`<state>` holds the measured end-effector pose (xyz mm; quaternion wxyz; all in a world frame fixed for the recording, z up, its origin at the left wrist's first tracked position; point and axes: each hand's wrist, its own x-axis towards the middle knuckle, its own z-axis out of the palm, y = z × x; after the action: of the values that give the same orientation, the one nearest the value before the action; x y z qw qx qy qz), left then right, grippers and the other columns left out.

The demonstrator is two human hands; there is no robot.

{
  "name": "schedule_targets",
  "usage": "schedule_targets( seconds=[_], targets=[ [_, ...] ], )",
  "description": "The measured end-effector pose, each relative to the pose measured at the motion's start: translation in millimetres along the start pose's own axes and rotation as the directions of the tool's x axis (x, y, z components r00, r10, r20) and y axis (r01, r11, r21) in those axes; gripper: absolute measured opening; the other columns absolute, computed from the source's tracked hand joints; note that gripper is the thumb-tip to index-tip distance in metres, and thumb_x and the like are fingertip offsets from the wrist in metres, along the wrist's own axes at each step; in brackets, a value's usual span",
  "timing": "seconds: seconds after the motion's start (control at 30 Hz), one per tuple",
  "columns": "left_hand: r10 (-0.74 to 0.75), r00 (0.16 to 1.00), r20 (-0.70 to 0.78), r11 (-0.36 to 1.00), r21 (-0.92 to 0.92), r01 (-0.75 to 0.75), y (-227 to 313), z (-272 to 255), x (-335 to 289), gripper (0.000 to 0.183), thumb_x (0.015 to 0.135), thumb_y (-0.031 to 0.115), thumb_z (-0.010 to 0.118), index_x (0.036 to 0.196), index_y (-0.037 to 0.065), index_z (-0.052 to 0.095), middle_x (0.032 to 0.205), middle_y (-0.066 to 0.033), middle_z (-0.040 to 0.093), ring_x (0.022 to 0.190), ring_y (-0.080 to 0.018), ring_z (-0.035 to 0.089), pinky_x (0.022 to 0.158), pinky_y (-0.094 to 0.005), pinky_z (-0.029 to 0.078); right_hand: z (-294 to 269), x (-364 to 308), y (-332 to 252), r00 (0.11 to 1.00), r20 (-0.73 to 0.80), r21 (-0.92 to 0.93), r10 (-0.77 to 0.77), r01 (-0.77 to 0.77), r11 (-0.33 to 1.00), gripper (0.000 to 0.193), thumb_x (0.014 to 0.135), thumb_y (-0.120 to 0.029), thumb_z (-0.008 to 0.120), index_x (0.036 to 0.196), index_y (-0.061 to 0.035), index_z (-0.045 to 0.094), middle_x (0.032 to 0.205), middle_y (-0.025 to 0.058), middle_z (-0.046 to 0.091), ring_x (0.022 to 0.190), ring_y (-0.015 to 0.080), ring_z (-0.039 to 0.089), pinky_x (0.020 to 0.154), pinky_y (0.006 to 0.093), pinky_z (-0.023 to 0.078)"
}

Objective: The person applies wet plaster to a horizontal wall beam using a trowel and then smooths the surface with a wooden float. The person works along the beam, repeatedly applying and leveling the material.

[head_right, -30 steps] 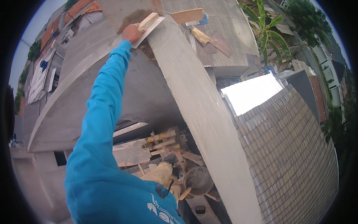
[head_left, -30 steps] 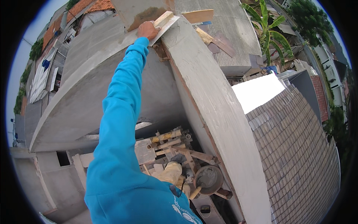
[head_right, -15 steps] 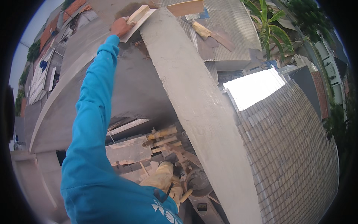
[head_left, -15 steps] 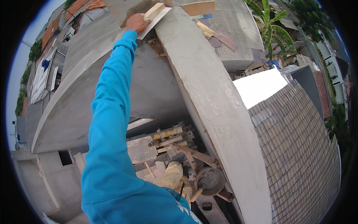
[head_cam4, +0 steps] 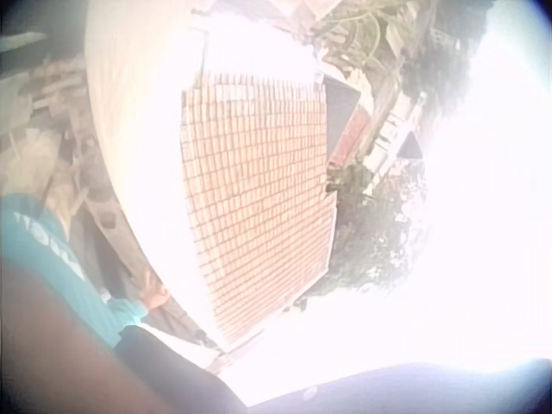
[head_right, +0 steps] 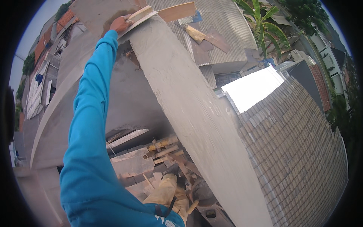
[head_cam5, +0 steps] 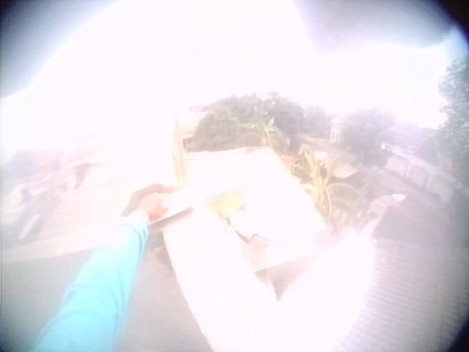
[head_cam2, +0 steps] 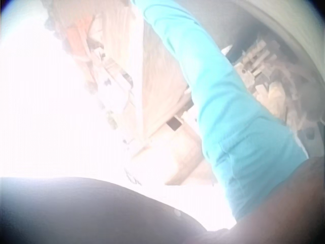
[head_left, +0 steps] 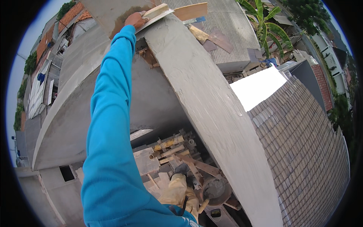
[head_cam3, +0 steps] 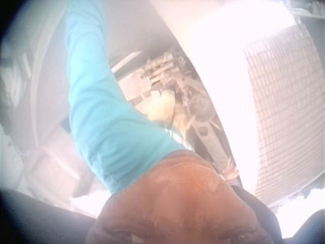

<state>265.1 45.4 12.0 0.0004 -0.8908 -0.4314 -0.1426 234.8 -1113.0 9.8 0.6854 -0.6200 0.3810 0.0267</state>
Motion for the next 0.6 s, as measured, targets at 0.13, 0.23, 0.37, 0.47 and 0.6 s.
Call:
schedule_targets(
  seconds=[0.13, 0.23, 0.37, 0.47, 0.6],
  targets=[
    [-0.011, 1.000, 0.004, 1.000, 0.018, 0.011, 3, 6, 8, 0.057, 0.090, 0.043, 0.063, 0.141, 0.019, 0.052, 0.129, -0.0143, 0.062, 0.117, -0.0346, 0.059, 0.104, -0.0429, 0.044, 42, -24, -7, 0.985, -0.112, -0.194, -0.130, 0.107, 0.975, 0.051, 0.097, -0.037, 0.041, 0.141, -0.0098, 0.042, 0.144, 0.0171, 0.041, 0.127, 0.0430, 0.042, 0.098, 0.0707, 0.041],
    [-0.009, 1.000, 0.007, 1.000, -0.015, 0.009, -5, 20, 11, 0.058, 0.090, 0.043, 0.065, 0.141, 0.018, 0.052, 0.129, -0.0146, 0.062, 0.117, -0.0345, 0.059, 0.104, -0.0430, 0.044, 58, -31, -11, 0.984, -0.141, -0.169, -0.108, 0.084, 0.982, 0.053, 0.098, -0.037, 0.039, 0.142, -0.0065, 0.040, 0.144, 0.0195, 0.041, 0.127, 0.0446, 0.042, 0.099, 0.0704, 0.041],
    [0.034, 0.999, 0.027, 0.999, 0.012, -0.035, 7, 19, 13, 0.056, 0.090, 0.038, 0.065, 0.140, 0.016, 0.052, 0.130, -0.0150, 0.061, 0.118, -0.0326, 0.059, 0.104, -0.0410, 0.042, 62, -38, -10, 0.978, -0.176, -0.177, -0.114, 0.083, 0.981, 0.055, 0.099, -0.037, 0.038, 0.143, -0.0036, 0.037, 0.143, 0.0224, 0.040, 0.126, 0.0463, 0.042, 0.100, 0.0701, 0.041],
    [0.067, 0.996, 0.055, 0.998, 0.015, -0.068, -13, 30, 31, 0.054, 0.090, 0.036, 0.066, 0.139, 0.016, 0.054, 0.130, -0.0149, 0.061, 0.119, -0.0320, 0.058, 0.103, -0.0402, 0.042, 70, -40, -8, 0.961, -0.219, -0.227, -0.171, 0.120, 0.966, 0.053, 0.099, -0.035, 0.040, 0.143, -0.0042, 0.038, 0.141, 0.0224, 0.041, 0.125, 0.0464, 0.043, 0.099, 0.0703, 0.041],
    [0.187, 0.981, 0.050, 0.973, 0.126, -0.192, -44, 36, 57, 0.053, 0.087, 0.038, 0.069, 0.135, 0.016, 0.058, 0.127, -0.0146, 0.064, 0.115, -0.0323, 0.061, 0.101, -0.0397, 0.043, 75, -37, -13, 0.967, -0.219, -0.169, -0.126, 0.090, 0.982, 0.049, 0.098, -0.030, 0.041, 0.139, -0.0039, 0.043, 0.138, 0.0214, 0.044, 0.121, 0.0463, 0.046, 0.098, 0.0704, 0.041]
  ],
)
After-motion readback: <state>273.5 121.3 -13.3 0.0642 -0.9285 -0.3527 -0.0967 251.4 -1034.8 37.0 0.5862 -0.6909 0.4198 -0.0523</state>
